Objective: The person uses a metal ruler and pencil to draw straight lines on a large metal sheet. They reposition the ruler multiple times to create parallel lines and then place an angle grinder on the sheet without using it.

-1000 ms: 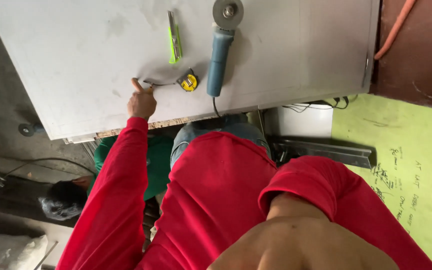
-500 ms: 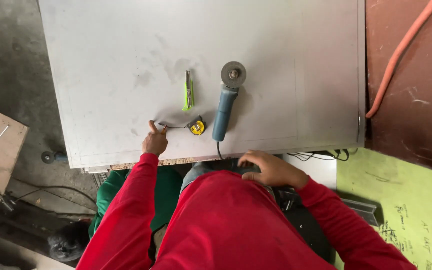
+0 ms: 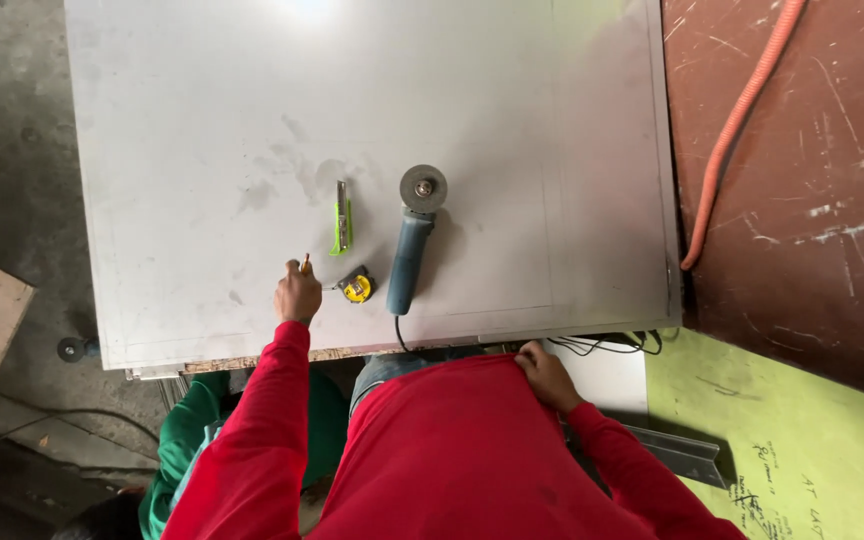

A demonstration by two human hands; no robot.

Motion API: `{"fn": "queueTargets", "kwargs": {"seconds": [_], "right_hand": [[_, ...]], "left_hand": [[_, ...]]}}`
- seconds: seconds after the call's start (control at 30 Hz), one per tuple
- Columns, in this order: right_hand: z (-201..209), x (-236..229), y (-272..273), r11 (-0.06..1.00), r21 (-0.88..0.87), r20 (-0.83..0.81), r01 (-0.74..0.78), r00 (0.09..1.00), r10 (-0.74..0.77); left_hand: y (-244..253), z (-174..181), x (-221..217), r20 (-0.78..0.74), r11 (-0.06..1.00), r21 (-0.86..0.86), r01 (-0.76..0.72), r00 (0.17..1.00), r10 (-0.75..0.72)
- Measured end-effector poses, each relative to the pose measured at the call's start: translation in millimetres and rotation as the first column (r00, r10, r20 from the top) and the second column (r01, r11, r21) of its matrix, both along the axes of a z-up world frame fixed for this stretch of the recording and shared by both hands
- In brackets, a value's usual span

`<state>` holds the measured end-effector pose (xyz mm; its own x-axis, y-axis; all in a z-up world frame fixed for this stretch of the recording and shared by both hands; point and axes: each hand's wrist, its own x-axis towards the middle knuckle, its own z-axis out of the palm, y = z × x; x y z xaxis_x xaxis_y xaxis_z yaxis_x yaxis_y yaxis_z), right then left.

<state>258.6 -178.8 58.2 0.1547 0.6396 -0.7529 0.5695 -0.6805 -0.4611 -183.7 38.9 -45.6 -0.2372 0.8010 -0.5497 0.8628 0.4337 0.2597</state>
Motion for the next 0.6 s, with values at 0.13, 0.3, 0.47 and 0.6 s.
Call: {"fn": "queueTargets", "kwargs": {"seconds": [0.13,0.3,0.47,0.6], "right_hand": [[17,11,20,0.974,0.016,-0.191,-0.227,0.955,0.226],[37,30,72,0.952,0.106,-0.092,-0.289,0.95,0.298],[-33,120,84,0.92,0.385,0.277,-0.075,0.96,-0.038],[-72,199,78,0.897,0.441,0.378,-0.027,0.912,-0.158]], "left_hand": [[5,27,45,0.098,0.974,0.209,-0.087,0.993,0.067],[-9,30,106,0.036,0.92,0.369,0.131,0.987,-0.155],[-40,38,160,0.026,0.962,0.039,0.27,0.962,-0.271],[-38,39,161,0.102,0.968,0.123,0.218,0.968,-0.231]]}}
